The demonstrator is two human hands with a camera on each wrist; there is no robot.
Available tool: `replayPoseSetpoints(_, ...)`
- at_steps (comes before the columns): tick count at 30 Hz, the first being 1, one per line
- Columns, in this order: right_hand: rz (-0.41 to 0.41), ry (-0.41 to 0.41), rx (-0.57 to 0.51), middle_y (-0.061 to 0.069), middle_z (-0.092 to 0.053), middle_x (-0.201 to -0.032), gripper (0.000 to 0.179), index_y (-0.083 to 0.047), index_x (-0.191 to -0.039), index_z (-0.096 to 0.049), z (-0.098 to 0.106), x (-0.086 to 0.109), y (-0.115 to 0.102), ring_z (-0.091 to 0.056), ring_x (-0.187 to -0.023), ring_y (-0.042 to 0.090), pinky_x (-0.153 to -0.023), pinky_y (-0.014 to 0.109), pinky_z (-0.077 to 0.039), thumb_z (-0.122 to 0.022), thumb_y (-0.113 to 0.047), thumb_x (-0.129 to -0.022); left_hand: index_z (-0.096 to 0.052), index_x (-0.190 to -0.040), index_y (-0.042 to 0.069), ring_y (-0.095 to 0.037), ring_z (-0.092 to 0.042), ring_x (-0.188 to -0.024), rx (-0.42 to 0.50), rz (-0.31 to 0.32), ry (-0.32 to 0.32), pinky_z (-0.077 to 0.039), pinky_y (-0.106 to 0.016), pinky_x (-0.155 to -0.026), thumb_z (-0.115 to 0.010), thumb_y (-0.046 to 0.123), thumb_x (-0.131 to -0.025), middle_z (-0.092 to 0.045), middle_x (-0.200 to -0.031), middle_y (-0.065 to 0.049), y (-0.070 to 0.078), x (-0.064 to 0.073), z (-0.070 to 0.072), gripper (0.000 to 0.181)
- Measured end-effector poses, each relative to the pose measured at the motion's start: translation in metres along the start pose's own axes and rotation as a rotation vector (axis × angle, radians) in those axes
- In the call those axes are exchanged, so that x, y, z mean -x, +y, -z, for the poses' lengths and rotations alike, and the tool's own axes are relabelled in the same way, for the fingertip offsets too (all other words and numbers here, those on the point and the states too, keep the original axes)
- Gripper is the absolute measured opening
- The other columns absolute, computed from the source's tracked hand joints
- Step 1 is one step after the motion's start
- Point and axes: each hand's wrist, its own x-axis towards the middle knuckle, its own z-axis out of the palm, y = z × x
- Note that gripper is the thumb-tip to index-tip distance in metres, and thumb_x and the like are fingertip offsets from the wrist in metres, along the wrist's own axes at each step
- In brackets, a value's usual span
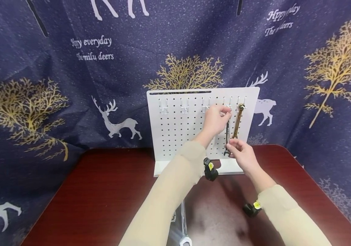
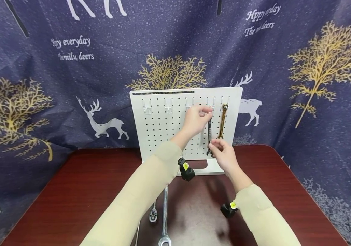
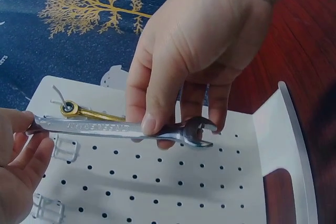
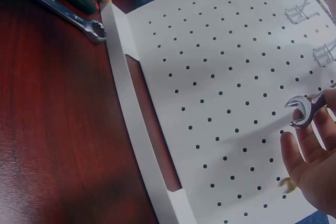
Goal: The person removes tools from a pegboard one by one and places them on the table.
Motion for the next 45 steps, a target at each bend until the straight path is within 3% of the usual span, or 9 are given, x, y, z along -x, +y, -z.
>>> replayPoseSetpoints(5,-0.007,-0.029,-0.036,-0.018,-0.060,-0.085,0.036,0.007,-0.120,-0.052,-0.003,0.006,0.002,-0.056,-0.079,-0.007,-0.070,0.017,-0.055,-0.058,-0.018,-0.095,-0.070,-0.106,0.009,-0.013,-0.065,-0.093,0.027,-0.002,-0.044,-0.050,-0.010,-0.071,-0.065,0.015,-0.090,-0.067,-0.111,-0.002,-0.003,0.008,0.005,0.018)
replayPoseSetpoints(10,-0.014,-0.059,-0.058,-0.014,-0.061,-0.088,0.036,0.008,-0.120,-0.051,-0.006,0.012,0.002,-0.057,-0.080,-0.007,-0.071,0.018,-0.056,-0.057,-0.017,-0.095,-0.070,-0.107,0.008,-0.013,-0.066,-0.092,0.044,-0.013,-0.078,-0.050,-0.011,-0.072,-0.065,0.016,-0.090,-0.070,-0.103,-0.003,-0.007,0.014,0.009,0.019)
replayPoseSetpoints(17,0.000,-0.105,-0.054,0.001,-0.066,-0.094,0.032,0.009,-0.115,-0.052,-0.012,0.019,0.006,-0.060,-0.078,-0.004,-0.072,0.023,-0.058,-0.057,-0.014,-0.094,-0.071,-0.103,0.007,-0.014,-0.068,-0.092,0.043,-0.032,-0.118,-0.051,-0.013,-0.075,-0.067,0.015,-0.088,-0.073,-0.101,-0.005,-0.017,0.022,0.014,0.018)
replayPoseSetpoints(20,0.000,-0.121,-0.046,0.009,-0.066,-0.099,0.031,0.010,-0.115,-0.053,-0.015,0.022,0.006,-0.059,-0.078,-0.004,-0.073,0.027,-0.058,-0.058,-0.014,-0.094,-0.070,-0.104,0.005,-0.016,-0.068,-0.093,0.048,-0.017,-0.145,-0.051,-0.014,-0.075,-0.066,0.015,-0.089,-0.072,-0.101,-0.006,-0.020,0.026,0.018,0.019)
replayPoseSetpoints(27,0.014,-0.169,-0.059,0.007,-0.067,-0.094,0.027,0.010,-0.109,-0.053,-0.024,0.029,0.009,-0.060,-0.076,0.000,-0.071,0.030,-0.058,-0.059,-0.010,-0.093,-0.070,-0.104,0.006,-0.014,-0.068,-0.093,0.047,0.024,-0.187,-0.052,-0.014,-0.075,-0.066,0.017,-0.089,-0.072,-0.102,-0.006,-0.028,0.037,0.026,0.019)
replayPoseSetpoints(33,0.015,-0.240,-0.050,0.002,-0.066,-0.085,0.024,0.011,-0.103,-0.054,-0.032,0.037,0.016,-0.060,-0.071,0.002,-0.068,0.027,-0.058,-0.059,-0.009,-0.092,-0.071,-0.102,0.006,-0.010,-0.067,-0.076,0.086,0.063,-0.224,-0.053,-0.014,-0.062,-0.067,0.016,-0.088,-0.073,-0.097,-0.006,-0.040,0.051,0.026,0.018)
replayPoseSetpoints(38,0.017,-0.306,-0.018,0.008,-0.065,-0.085,0.021,0.011,-0.099,-0.054,-0.039,0.044,0.023,-0.063,-0.071,0.006,-0.068,0.031,-0.059,-0.058,-0.008,-0.092,-0.072,-0.102,0.007,-0.007,-0.064,-0.066,0.121,0.121,-0.249,-0.052,-0.016,-0.057,-0.068,0.015,-0.087,-0.073,-0.097,-0.006,-0.050,0.064,0.026,0.017)
replayPoseSetpoints(45,-0.007,-0.376,-0.063,0.020,-0.067,-0.088,0.022,0.010,-0.104,-0.051,-0.050,0.055,0.036,-0.064,-0.071,0.013,-0.069,0.036,-0.058,-0.059,-0.006,-0.091,-0.071,-0.099,0.007,-0.020,-0.069,-0.071,0.151,0.190,-0.257,-0.054,-0.018,-0.058,-0.068,0.014,-0.087,-0.072,-0.095,-0.005,-0.066,0.082,0.026,0.015)
